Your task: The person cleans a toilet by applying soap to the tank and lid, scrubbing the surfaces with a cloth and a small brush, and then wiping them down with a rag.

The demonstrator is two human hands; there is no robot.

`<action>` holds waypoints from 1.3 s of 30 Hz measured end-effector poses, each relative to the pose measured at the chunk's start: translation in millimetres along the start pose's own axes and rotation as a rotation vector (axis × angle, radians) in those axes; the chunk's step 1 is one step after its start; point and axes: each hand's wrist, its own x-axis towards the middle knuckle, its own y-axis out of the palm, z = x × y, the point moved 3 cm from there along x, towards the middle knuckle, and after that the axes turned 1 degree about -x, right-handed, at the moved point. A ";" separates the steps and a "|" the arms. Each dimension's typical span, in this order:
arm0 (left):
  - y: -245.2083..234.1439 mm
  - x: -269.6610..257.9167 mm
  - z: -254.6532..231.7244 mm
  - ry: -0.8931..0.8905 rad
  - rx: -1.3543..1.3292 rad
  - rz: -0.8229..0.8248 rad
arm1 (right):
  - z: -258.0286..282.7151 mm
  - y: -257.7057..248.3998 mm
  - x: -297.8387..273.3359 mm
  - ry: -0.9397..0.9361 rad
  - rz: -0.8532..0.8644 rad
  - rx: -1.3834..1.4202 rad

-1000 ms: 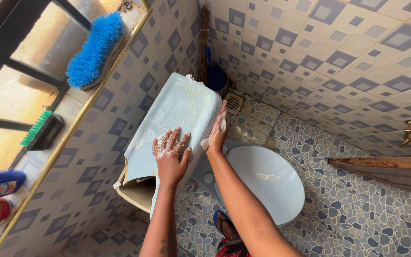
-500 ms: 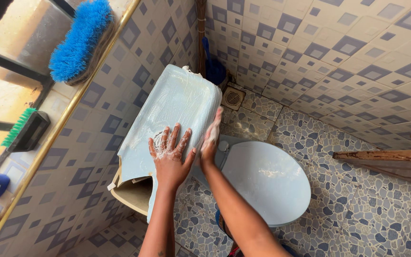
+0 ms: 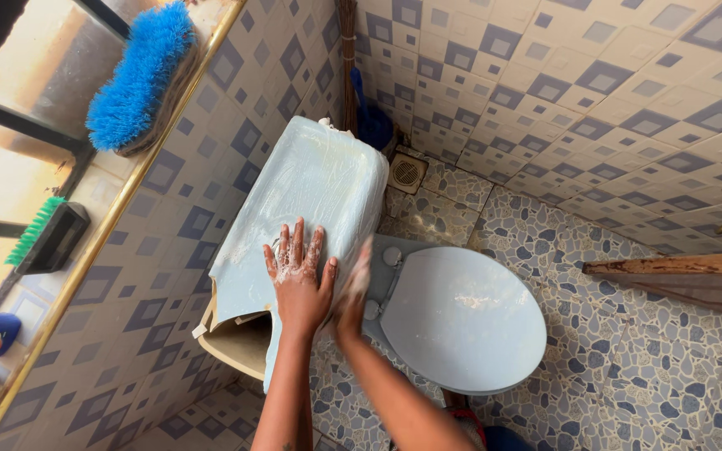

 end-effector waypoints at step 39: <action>1.2 -5.8 -6.4 -0.037 0.084 0.106 | 9.6 -35.3 128.3 -0.123 -0.063 -0.216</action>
